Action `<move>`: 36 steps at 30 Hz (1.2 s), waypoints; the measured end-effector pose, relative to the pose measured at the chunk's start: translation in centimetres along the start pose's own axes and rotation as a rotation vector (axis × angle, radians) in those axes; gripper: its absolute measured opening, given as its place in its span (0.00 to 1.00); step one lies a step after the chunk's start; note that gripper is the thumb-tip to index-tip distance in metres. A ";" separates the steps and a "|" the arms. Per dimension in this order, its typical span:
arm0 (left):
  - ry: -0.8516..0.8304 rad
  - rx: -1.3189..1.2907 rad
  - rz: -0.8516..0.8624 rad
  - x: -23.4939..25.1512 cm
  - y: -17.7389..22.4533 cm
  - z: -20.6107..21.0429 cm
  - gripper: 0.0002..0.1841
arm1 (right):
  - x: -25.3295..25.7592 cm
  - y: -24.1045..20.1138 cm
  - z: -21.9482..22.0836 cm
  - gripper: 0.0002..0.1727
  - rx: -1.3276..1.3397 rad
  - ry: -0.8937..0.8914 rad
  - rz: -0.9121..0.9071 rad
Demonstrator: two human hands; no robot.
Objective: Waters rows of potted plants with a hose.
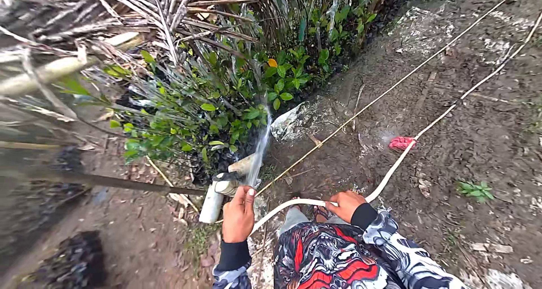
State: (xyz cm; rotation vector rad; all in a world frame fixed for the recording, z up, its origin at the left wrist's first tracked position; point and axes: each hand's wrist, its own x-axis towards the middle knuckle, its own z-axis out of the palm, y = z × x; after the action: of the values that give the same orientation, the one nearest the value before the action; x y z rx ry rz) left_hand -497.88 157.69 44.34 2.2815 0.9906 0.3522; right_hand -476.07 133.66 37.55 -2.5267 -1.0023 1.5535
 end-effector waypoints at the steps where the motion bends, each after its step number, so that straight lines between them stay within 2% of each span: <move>1: 0.025 -0.008 -0.001 0.2 -0.1 -0.2 0.20 | 0.1 -0.1 -0.1 0.37 0.006 0.002 0.001; 3: 0.043 -0.003 -0.009 0.5 -0.2 -0.8 0.20 | 0.2 -0.2 -0.2 0.37 0.033 0.009 0.005; 7: -0.033 0.017 0.019 1.0 -0.1 -1.5 0.19 | 0.7 -0.9 -0.5 0.37 0.014 0.007 -0.016; 11: 0.050 0.013 -0.002 1.6 -0.2 -1.3 0.20 | 1.2 -0.7 -1.3 0.38 0.022 0.017 -0.018; 15: -0.055 0.040 0.007 1.1 0.7 -1.4 0.20 | 1.0 -0.2 -1.2 0.37 0.020 -0.005 -0.014; 19: 0.050 0.029 0.003 0.8 0.3 -1.4 0.21 | 0.9 -0.2 -0.6 0.36 0.023 -0.005 -0.013; 23: -0.062 0.078 -0.046 0.0 0.5 -1.7 0.19 | 1.0 -0.5 -0.5 0.36 -0.008 -0.031 -0.033; 28: 0.068 0.057 -0.056 -0.8 -0.1 -1.9 0.21 | 1.4 0.0 -0.7 0.37 -0.013 -0.039 -0.044; 32: 0.013 0.100 -0.060 -1.3 0.6 -1.8 0.22 | 1.3 -0.1 -1.2 0.36 -0.036 -0.047 -0.039; 36: 0.071 0.100 -0.076 -1.3 0.3 -1.8 0.21 | 1.3 0.0 -1.4 0.36 -0.022 -0.037 -0.052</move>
State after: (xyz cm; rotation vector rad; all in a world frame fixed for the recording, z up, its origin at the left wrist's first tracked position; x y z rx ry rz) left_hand -499.49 157.35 45.95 2.3269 1.1517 0.3614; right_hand -474.60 134.78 37.22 -2.4735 -1.0861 1.5894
